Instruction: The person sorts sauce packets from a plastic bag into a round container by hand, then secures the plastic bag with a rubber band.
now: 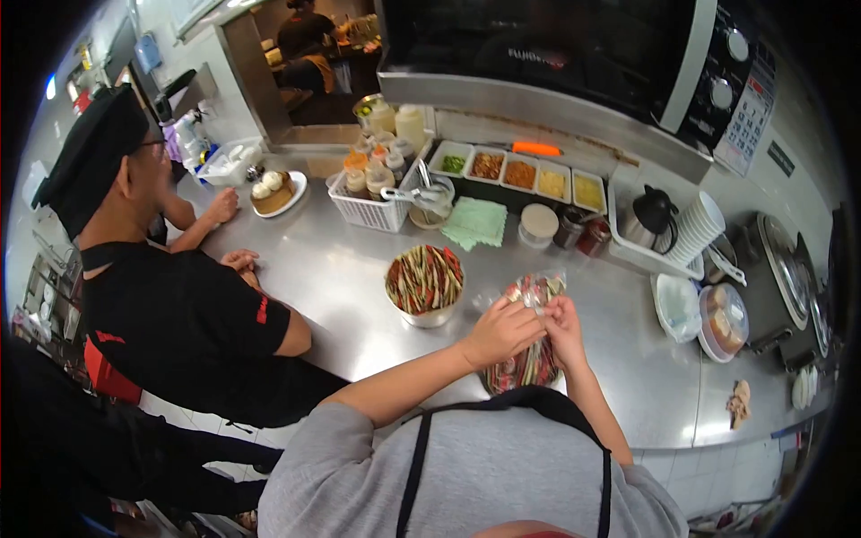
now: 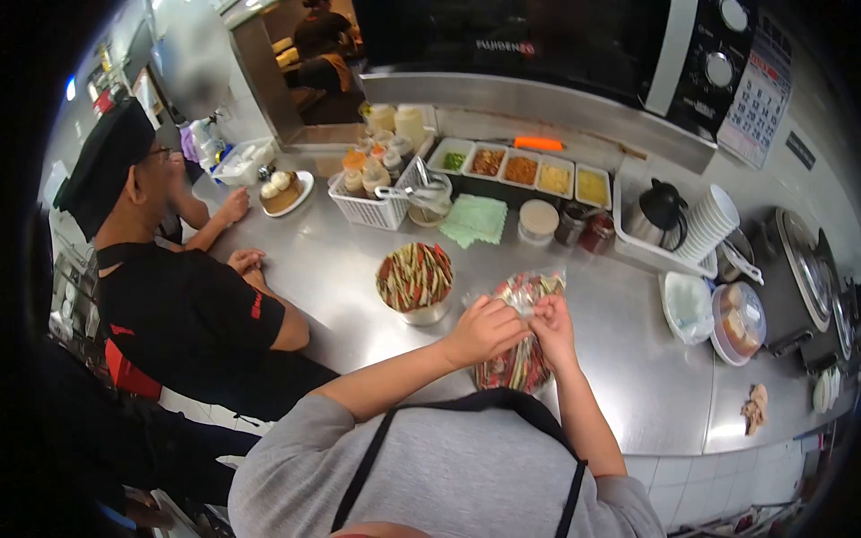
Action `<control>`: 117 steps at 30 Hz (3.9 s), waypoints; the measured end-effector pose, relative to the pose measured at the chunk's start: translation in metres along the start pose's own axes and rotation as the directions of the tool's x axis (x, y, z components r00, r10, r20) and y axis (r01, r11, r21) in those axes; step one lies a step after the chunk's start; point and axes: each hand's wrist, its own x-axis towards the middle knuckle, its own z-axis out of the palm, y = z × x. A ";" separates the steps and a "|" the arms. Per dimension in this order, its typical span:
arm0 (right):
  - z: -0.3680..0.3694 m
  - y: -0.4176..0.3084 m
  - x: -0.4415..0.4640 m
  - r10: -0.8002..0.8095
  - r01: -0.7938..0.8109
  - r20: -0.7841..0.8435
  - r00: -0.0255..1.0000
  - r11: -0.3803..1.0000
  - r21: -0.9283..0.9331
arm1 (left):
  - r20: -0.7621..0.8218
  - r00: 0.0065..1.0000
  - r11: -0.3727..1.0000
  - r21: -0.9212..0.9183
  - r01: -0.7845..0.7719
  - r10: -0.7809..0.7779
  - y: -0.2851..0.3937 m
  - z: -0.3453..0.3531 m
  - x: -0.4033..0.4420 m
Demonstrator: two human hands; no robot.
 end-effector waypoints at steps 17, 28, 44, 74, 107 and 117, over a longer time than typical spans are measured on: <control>0.012 -0.002 -0.010 -0.084 0.081 -0.017 0.996 0.985 -0.154 | 0.266 0.657 0.643 -0.147 0.751 -0.706 -0.001 0.022 -0.011; 0.014 -0.005 -0.014 -0.118 0.115 -0.027 0.993 0.988 -0.101 | 0.015 0.722 0.703 -0.217 0.678 -0.692 0.008 0.038 -0.019; 0.023 -0.013 -0.008 -0.220 0.258 0.152 0.963 0.610 -0.749 | -0.074 0.995 0.969 0.232 0.080 -0.065 -0.049 0.015 0.007; 0.027 -0.015 -0.007 0.008 -0.017 -0.195 0.981 0.999 -0.044 | 0.156 0.727 0.719 -0.111 0.686 -0.669 -0.014 0.023 -0.027; -0.077 -0.025 -0.021 0.132 -0.223 -0.189 0.973 0.749 -0.624 | 0.536 0.373 -0.157 -0.704 0.692 -0.758 0.017 0.061 -0.106; -0.099 -0.106 0.125 -0.362 0.227 0.014 0.932 0.553 -0.802 | 0.804 0.579 0.016 -0.583 0.813 -0.133 0.014 0.093 -0.055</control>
